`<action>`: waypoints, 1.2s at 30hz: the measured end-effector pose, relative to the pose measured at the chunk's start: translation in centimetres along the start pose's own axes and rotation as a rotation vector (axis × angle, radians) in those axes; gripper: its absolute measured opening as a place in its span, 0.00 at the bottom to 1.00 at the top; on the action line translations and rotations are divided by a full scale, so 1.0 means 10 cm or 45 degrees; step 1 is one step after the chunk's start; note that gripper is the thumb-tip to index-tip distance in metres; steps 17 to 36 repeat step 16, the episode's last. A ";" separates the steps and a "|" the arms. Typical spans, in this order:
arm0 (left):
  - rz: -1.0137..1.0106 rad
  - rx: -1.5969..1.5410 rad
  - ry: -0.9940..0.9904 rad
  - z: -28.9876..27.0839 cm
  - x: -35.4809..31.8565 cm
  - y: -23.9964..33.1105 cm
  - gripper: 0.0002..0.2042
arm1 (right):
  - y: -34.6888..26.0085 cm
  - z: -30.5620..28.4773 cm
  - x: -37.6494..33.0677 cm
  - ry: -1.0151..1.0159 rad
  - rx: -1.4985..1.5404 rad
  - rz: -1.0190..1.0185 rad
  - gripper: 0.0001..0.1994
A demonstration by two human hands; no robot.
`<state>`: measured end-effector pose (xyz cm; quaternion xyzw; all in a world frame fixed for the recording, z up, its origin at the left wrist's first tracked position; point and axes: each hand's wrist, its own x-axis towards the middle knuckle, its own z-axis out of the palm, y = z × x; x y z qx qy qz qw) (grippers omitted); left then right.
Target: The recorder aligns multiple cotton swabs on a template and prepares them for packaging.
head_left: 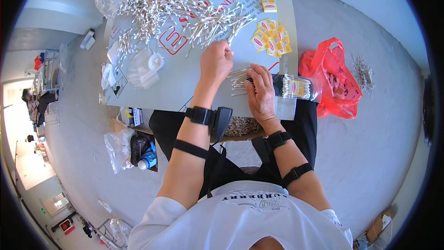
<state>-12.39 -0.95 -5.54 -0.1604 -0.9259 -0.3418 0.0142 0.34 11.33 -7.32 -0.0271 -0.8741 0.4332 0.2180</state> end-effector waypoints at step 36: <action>0.158 0.258 -0.224 -0.15 -0.11 -0.10 0.04 | 0.03 0.00 -0.03 0.084 0.062 0.088 0.15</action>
